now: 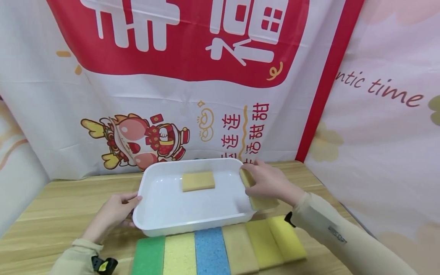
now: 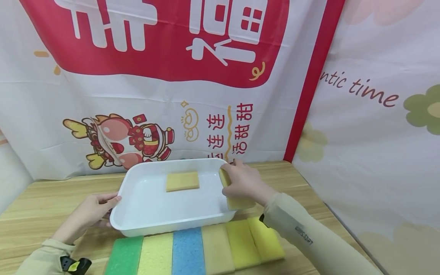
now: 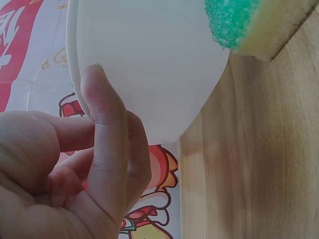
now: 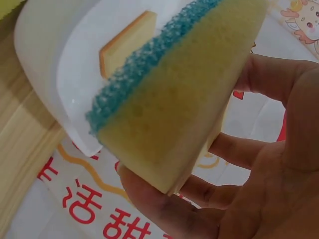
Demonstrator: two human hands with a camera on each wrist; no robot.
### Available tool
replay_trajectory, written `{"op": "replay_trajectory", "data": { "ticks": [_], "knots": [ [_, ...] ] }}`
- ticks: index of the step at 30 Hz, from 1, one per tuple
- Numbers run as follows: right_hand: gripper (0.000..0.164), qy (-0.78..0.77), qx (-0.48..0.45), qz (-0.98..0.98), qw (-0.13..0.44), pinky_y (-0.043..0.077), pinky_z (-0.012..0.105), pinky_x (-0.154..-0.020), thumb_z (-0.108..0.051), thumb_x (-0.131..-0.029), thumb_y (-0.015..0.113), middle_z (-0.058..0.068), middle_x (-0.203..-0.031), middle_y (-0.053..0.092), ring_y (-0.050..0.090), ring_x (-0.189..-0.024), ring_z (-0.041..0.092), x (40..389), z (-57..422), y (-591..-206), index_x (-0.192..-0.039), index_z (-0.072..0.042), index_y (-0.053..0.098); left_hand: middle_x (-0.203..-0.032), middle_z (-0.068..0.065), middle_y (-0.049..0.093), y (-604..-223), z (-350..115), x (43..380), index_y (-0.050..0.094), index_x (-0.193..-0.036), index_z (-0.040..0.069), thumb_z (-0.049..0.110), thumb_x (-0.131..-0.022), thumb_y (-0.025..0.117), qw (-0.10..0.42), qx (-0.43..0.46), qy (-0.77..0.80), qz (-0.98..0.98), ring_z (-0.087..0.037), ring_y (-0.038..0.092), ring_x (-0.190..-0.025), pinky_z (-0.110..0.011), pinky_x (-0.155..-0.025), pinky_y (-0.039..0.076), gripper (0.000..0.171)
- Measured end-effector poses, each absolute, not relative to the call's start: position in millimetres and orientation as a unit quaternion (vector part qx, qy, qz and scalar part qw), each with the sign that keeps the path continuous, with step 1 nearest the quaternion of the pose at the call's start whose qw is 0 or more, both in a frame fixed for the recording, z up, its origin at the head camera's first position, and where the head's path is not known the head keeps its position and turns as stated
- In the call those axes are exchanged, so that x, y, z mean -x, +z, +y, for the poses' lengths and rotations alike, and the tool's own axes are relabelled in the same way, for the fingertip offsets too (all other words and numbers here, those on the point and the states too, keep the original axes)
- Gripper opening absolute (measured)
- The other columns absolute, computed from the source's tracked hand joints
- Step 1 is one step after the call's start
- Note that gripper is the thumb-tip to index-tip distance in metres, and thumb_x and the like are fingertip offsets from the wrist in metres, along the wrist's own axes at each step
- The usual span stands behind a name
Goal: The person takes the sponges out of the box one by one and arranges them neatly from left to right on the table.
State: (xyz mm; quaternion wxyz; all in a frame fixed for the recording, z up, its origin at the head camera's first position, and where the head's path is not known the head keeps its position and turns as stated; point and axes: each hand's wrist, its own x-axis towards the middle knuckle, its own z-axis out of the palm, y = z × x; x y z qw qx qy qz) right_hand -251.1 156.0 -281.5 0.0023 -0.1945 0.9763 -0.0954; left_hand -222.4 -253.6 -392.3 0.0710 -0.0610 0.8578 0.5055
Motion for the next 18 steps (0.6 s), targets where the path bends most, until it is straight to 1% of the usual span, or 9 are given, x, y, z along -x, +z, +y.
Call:
{"op": "replay_trajectory", "data": {
  "ticks": [6, 9, 13, 15, 18],
  "knots": [
    [0.066, -0.108, 0.187, 0.976, 0.000, 0.053, 0.039, -0.066, -0.026, -0.078, 0.078, 0.011, -0.119, 0.054, 0.054, -0.086, 0.022, 238.1, 176.3, -286.7, -0.139, -0.016, 0.056, -0.088, -0.015, 0.062, -394.5, -254.8, 221.8, 0.044, -0.142, -0.009, 0.028, -0.102, 0.056, 0.073, 0.065, 0.504, 0.859, -0.022, 0.062, -0.067, -0.038, -0.057, 0.059, 0.055],
    [0.062, -0.107, 0.182, 0.977, -0.001, 0.052, 0.038, -0.062, -0.024, -0.078, 0.078, 0.012, -0.115, 0.055, 0.054, -0.082, 0.022, 232.9, 188.5, -289.9, -0.136, -0.014, 0.058, -0.089, -0.015, 0.061, -394.3, -254.7, 221.8, 0.043, -0.142, -0.009, 0.027, -0.103, 0.055, 0.073, 0.066, 0.509, 0.855, -0.022, 0.062, -0.067, -0.038, -0.057, 0.059, 0.055],
    [0.063, -0.113, 0.179, 0.977, -0.003, 0.050, 0.035, -0.057, -0.021, -0.076, 0.077, 0.013, -0.113, 0.056, 0.054, -0.080, 0.022, 225.7, 207.1, -294.4, -0.135, -0.012, 0.059, -0.090, -0.016, 0.062, -393.0, -254.7, 222.1, 0.041, -0.143, -0.009, 0.028, -0.103, 0.054, 0.074, 0.060, 0.509, 0.856, -0.022, 0.062, -0.068, -0.038, -0.057, 0.059, 0.056],
    [0.064, -0.114, 0.177, 0.978, -0.001, 0.049, 0.035, -0.057, -0.021, -0.075, 0.077, 0.015, -0.113, 0.055, 0.054, -0.079, 0.021, 222.4, 216.8, -296.8, -0.135, -0.012, 0.058, -0.090, -0.016, 0.062, -392.5, -254.8, 222.5, 0.041, -0.143, -0.009, 0.028, -0.103, 0.054, 0.074, 0.057, 0.506, 0.857, -0.021, 0.063, -0.068, -0.038, -0.057, 0.058, 0.056],
    [0.064, -0.110, 0.172, 0.979, 0.002, 0.049, 0.038, -0.060, -0.024, -0.076, 0.077, 0.017, -0.115, 0.055, 0.054, -0.080, 0.021, 218.0, 230.9, -301.1, -0.135, -0.010, 0.058, -0.091, -0.016, 0.062, -392.3, -255.3, 223.0, 0.041, -0.143, -0.009, 0.028, -0.103, 0.054, 0.074, 0.054, 0.507, 0.857, -0.021, 0.063, -0.069, -0.038, -0.057, 0.059, 0.056]
  ]
}}
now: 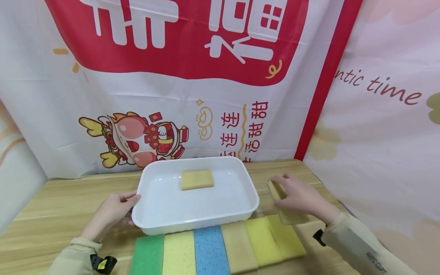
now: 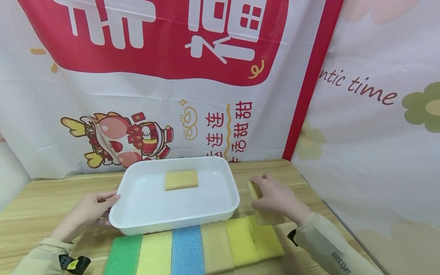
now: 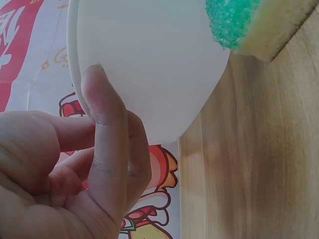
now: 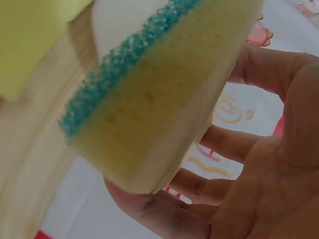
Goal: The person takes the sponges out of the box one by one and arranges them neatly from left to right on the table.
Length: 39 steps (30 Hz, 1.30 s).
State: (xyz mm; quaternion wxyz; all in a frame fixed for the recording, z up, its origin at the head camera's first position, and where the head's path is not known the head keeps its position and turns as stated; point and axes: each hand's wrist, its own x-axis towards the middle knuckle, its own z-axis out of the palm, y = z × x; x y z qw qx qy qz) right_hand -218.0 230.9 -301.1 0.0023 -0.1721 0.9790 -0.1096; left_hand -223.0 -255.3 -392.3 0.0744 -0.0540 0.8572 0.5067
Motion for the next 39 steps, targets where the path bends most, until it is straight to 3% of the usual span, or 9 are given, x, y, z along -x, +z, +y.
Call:
{"op": "replay_trajectory", "data": {
  "ticks": [11, 19, 32, 39],
  "knots": [
    [0.065, -0.118, 0.176, 0.976, 0.047, 0.052, 0.055, -0.077, -0.024, -0.078, 0.079, 0.027, -0.122, 0.053, 0.058, -0.100, 0.035, 214.2, 273.3, -324.5, -0.136, -0.005, 0.056, -0.088, -0.015, 0.062, -392.0, -255.0, 223.7, 0.040, -0.143, -0.011, 0.025, -0.104, 0.053, 0.077, 0.047, 0.521, 0.849, -0.022, 0.064, -0.069, -0.039, -0.057, 0.059, 0.055],
    [0.072, -0.133, 0.190, 0.970, 0.069, 0.045, 0.065, -0.088, -0.024, -0.075, 0.080, 0.034, -0.128, 0.049, 0.048, -0.117, 0.052, 216.6, 292.2, -340.1, -0.137, -0.001, 0.053, -0.091, -0.015, 0.062, -391.0, -254.1, 225.5, 0.040, -0.143, -0.011, 0.026, -0.104, 0.053, 0.080, 0.050, 0.515, 0.852, -0.021, 0.063, -0.069, -0.038, -0.058, 0.059, 0.056],
    [0.071, -0.171, 0.202, 0.957, 0.121, 0.047, 0.062, -0.086, -0.029, -0.079, 0.080, 0.030, -0.125, 0.050, 0.052, -0.111, 0.045, 215.7, 310.1, -362.9, -0.138, 0.001, 0.051, -0.087, -0.013, 0.062, -392.2, -256.2, 222.6, 0.041, -0.142, -0.010, 0.025, -0.103, 0.054, 0.075, 0.056, 0.518, 0.850, -0.021, 0.063, -0.068, -0.039, -0.057, 0.059, 0.054],
    [0.072, -0.184, 0.193, 0.953, 0.142, 0.043, 0.066, -0.090, -0.033, -0.084, 0.078, 0.035, -0.129, 0.046, 0.047, -0.117, 0.050, 215.5, 316.3, -369.4, -0.138, 0.003, 0.049, -0.089, -0.014, 0.062, -391.9, -253.0, 222.2, 0.041, -0.143, -0.009, 0.027, -0.103, 0.055, 0.071, 0.060, 0.512, 0.854, -0.021, 0.062, -0.068, -0.038, -0.057, 0.059, 0.056]
  ]
}}
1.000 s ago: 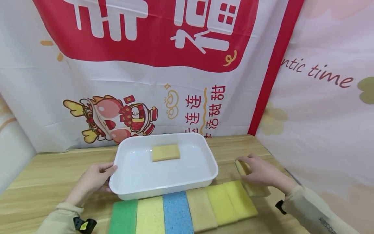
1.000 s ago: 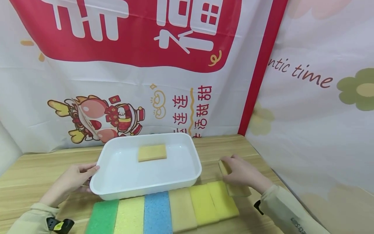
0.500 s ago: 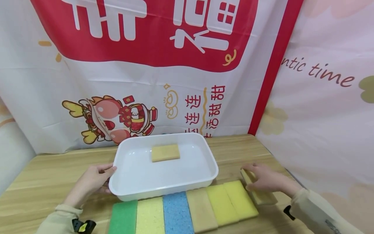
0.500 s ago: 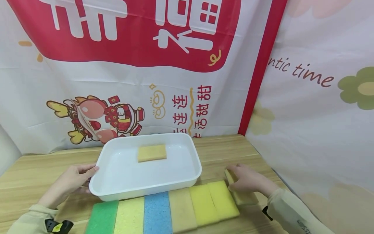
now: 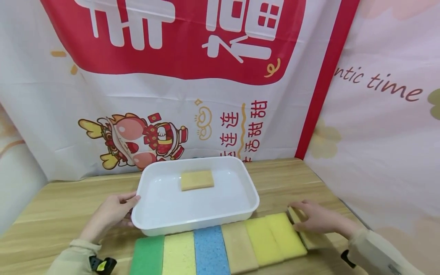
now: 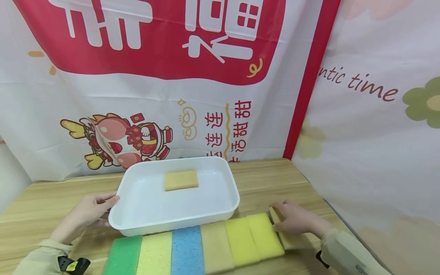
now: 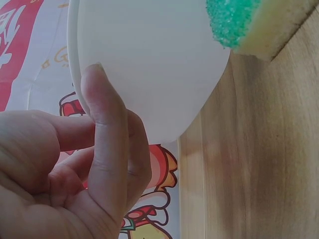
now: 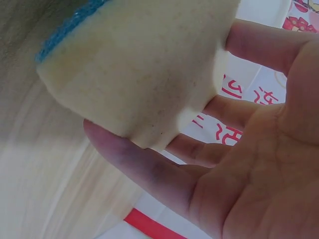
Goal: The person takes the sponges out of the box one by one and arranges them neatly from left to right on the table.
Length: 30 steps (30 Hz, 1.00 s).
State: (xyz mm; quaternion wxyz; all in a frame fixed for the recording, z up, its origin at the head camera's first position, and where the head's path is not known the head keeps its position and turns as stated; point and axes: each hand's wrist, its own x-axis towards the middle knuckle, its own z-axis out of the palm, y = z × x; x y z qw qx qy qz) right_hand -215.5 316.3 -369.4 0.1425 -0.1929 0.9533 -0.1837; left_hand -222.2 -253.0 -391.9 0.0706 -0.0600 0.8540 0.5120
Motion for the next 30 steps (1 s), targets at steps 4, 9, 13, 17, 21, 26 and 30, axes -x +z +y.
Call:
{"op": "replay_trajectory", "data": {
  "ticks": [4, 9, 13, 17, 21, 26, 30],
  "knots": [
    [0.070, -0.184, 0.190, 0.954, 0.143, 0.043, 0.066, -0.089, -0.033, -0.085, 0.077, 0.035, -0.128, 0.046, 0.049, -0.114, 0.050, 213.7, 319.6, -372.5, -0.137, 0.004, 0.050, -0.086, -0.014, 0.062, -390.8, -248.9, 222.4, 0.041, -0.143, -0.010, 0.026, -0.103, 0.054, 0.067, 0.053, 0.517, 0.852, -0.021, 0.063, -0.068, -0.038, -0.056, 0.059, 0.055],
    [0.068, -0.188, 0.197, 0.951, 0.143, 0.043, 0.067, -0.088, -0.033, -0.086, 0.076, 0.034, -0.127, 0.047, 0.050, -0.113, 0.049, 213.2, 323.0, -378.4, -0.137, 0.004, 0.050, -0.089, -0.015, 0.063, -391.3, -247.8, 223.2, 0.042, -0.142, -0.009, 0.025, -0.103, 0.054, 0.067, 0.050, 0.520, 0.850, -0.022, 0.063, -0.068, -0.039, -0.057, 0.059, 0.053],
    [0.068, -0.188, 0.208, 0.949, 0.142, 0.041, 0.068, -0.090, -0.035, -0.087, 0.075, 0.034, -0.128, 0.047, 0.048, -0.116, 0.051, 213.1, 324.7, -380.0, -0.137, 0.005, 0.050, -0.091, -0.015, 0.063, -390.8, -247.2, 224.9, 0.043, -0.142, -0.009, 0.027, -0.103, 0.055, 0.068, 0.049, 0.516, 0.852, -0.022, 0.063, -0.069, -0.038, -0.057, 0.059, 0.054],
    [0.069, -0.186, 0.219, 0.947, 0.145, 0.040, 0.068, -0.092, -0.035, -0.088, 0.074, 0.033, -0.130, 0.047, 0.046, -0.118, 0.052, 214.0, 324.7, -379.0, -0.137, 0.006, 0.049, -0.090, -0.015, 0.062, -391.8, -248.2, 225.1, 0.043, -0.142, -0.009, 0.026, -0.103, 0.055, 0.066, 0.050, 0.518, 0.851, -0.022, 0.062, -0.069, -0.038, -0.057, 0.058, 0.054],
    [0.068, -0.188, 0.224, 0.944, 0.155, 0.039, 0.068, -0.092, -0.036, -0.089, 0.074, 0.033, -0.130, 0.046, 0.045, -0.118, 0.052, 216.8, 323.4, -377.7, -0.137, 0.005, 0.049, -0.088, -0.014, 0.062, -392.3, -250.5, 223.4, 0.043, -0.142, -0.009, 0.025, -0.103, 0.055, 0.064, 0.053, 0.519, 0.850, -0.022, 0.062, -0.068, -0.038, -0.056, 0.058, 0.053],
    [0.068, -0.189, 0.215, 0.944, 0.164, 0.039, 0.068, -0.093, -0.034, -0.088, 0.075, 0.035, -0.131, 0.045, 0.045, -0.119, 0.052, 218.8, 323.2, -377.4, -0.138, 0.005, 0.049, -0.087, -0.013, 0.063, -392.8, -252.8, 222.3, 0.044, -0.142, -0.008, 0.027, -0.103, 0.056, 0.065, 0.054, 0.519, 0.850, -0.022, 0.062, -0.069, -0.039, -0.057, 0.058, 0.055],
    [0.068, -0.187, 0.209, 0.945, 0.167, 0.040, 0.069, -0.091, -0.034, -0.087, 0.075, 0.036, -0.129, 0.045, 0.046, -0.117, 0.053, 219.1, 322.6, -377.2, -0.137, 0.006, 0.049, -0.088, -0.013, 0.063, -393.5, -253.3, 222.0, 0.044, -0.143, -0.007, 0.028, -0.102, 0.056, 0.068, 0.061, 0.519, 0.850, -0.023, 0.062, -0.069, -0.040, -0.058, 0.059, 0.055]
  ]
}}
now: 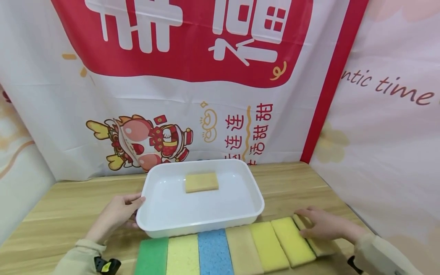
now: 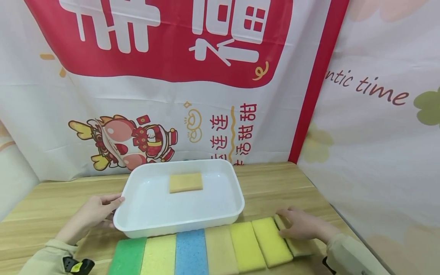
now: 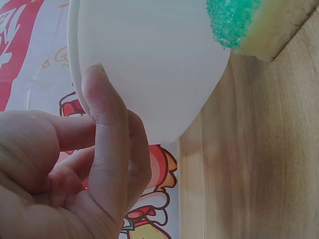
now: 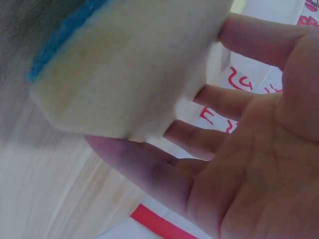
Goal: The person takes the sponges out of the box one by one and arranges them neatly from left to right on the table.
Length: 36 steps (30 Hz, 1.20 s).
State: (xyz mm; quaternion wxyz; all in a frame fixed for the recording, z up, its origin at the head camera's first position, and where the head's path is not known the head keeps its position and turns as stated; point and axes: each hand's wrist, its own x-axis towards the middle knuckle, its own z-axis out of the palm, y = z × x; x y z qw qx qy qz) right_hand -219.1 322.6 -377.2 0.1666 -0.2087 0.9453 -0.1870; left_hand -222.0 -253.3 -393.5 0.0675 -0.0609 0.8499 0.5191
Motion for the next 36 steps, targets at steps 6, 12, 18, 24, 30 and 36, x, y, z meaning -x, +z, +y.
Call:
{"op": "replay_trajectory", "data": {
  "ticks": [6, 12, 18, 24, 30, 36],
  "knots": [
    [0.068, -0.186, 0.210, 0.946, 0.165, 0.039, 0.068, -0.092, -0.035, -0.088, 0.074, 0.036, -0.129, 0.045, 0.046, -0.117, 0.052, 218.1, 321.4, -376.6, -0.137, 0.005, 0.050, -0.088, -0.014, 0.063, -392.1, -252.0, 221.2, 0.045, -0.142, -0.008, 0.027, -0.103, 0.056, 0.066, 0.064, 0.515, 0.852, -0.022, 0.062, -0.069, -0.039, -0.058, 0.059, 0.054],
    [0.064, -0.181, 0.211, 0.949, 0.147, 0.041, 0.066, -0.093, -0.036, -0.093, 0.068, 0.036, -0.129, 0.047, 0.048, -0.117, 0.051, 217.6, 319.4, -379.5, -0.136, 0.008, 0.049, -0.089, -0.014, 0.062, -392.4, -251.3, 220.5, 0.044, -0.142, -0.009, 0.026, -0.103, 0.054, 0.069, 0.067, 0.518, 0.850, -0.022, 0.062, -0.069, -0.038, -0.057, 0.058, 0.053],
    [0.061, -0.193, 0.191, 0.952, 0.143, 0.036, 0.069, -0.095, -0.035, -0.097, 0.063, 0.038, -0.132, 0.042, 0.043, -0.121, 0.054, 218.8, 317.9, -383.7, -0.138, 0.009, 0.047, -0.089, -0.014, 0.062, -393.3, -252.0, 221.6, 0.044, -0.142, -0.008, 0.028, -0.103, 0.055, 0.068, 0.067, 0.513, 0.853, -0.022, 0.062, -0.069, -0.038, -0.058, 0.058, 0.055],
    [0.059, -0.189, 0.199, 0.952, 0.132, 0.036, 0.067, -0.097, -0.034, -0.099, 0.060, 0.035, -0.132, 0.045, 0.043, -0.122, 0.053, 220.0, 318.5, -387.7, -0.136, 0.010, 0.048, -0.090, -0.014, 0.062, -393.7, -251.9, 221.1, 0.043, -0.142, -0.008, 0.029, -0.103, 0.055, 0.067, 0.066, 0.512, 0.854, -0.022, 0.062, -0.069, -0.039, -0.058, 0.058, 0.055],
    [0.049, -0.187, 0.219, 0.951, 0.115, 0.037, 0.066, -0.097, -0.021, -0.099, 0.059, 0.034, -0.127, 0.050, 0.046, -0.119, 0.053, 221.6, 320.4, -385.8, -0.132, 0.015, 0.050, -0.091, -0.015, 0.063, -392.9, -251.1, 222.6, 0.044, -0.142, -0.009, 0.030, -0.102, 0.056, 0.065, 0.057, 0.514, 0.853, -0.022, 0.062, -0.070, -0.039, -0.058, 0.058, 0.057],
    [0.051, -0.175, 0.221, 0.951, 0.126, 0.038, 0.065, -0.097, -0.021, -0.096, 0.064, 0.033, -0.128, 0.050, 0.046, -0.119, 0.052, 221.6, 318.3, -385.9, -0.132, 0.012, 0.051, -0.092, -0.016, 0.062, -391.1, -250.7, 222.5, 0.043, -0.143, -0.008, 0.029, -0.103, 0.055, 0.068, 0.060, 0.509, 0.856, -0.022, 0.062, -0.070, -0.039, -0.058, 0.058, 0.055]
  ]
}}
